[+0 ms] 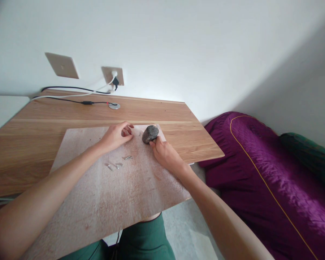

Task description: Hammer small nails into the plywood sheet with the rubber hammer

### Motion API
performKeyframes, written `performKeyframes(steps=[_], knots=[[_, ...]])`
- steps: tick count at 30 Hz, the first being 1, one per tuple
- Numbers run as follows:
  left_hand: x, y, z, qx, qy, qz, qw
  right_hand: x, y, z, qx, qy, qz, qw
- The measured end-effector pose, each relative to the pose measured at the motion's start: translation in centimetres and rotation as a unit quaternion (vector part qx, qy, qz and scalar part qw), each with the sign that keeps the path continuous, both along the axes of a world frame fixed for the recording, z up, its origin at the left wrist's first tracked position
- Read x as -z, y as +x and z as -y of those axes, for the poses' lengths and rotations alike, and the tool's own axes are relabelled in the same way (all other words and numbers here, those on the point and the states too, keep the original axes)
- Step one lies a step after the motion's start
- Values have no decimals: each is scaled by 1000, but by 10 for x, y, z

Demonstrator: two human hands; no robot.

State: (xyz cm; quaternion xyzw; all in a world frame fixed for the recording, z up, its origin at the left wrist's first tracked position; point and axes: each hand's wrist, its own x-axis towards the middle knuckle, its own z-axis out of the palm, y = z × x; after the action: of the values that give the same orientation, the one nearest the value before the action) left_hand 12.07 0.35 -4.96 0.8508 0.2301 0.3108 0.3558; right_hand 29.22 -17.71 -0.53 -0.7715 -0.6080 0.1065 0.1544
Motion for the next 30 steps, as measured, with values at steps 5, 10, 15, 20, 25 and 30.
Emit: performKeyframes(steps=[5,10,15,20,25,30], knots=[[1,0,0,-3,-3,1,1000,-1,-1,0,6,-9,2,1000],[0,0,0,-3,-7,-4,1000,-2,-2,0,0,-6,-7,1000],[-2,0,1,4,-11,-4,1000,0,-1,0,4,-5,-3,1000],[-1,0,0,8,-5,3,1000,3,1,1,0,2,5,1000],[2,0,-1,5,0,-4,1000,4,2,0,1,-3,19,1000],[0,-1,0,2,2,-10,1000,5,3,-1,-8,-7,31,999]])
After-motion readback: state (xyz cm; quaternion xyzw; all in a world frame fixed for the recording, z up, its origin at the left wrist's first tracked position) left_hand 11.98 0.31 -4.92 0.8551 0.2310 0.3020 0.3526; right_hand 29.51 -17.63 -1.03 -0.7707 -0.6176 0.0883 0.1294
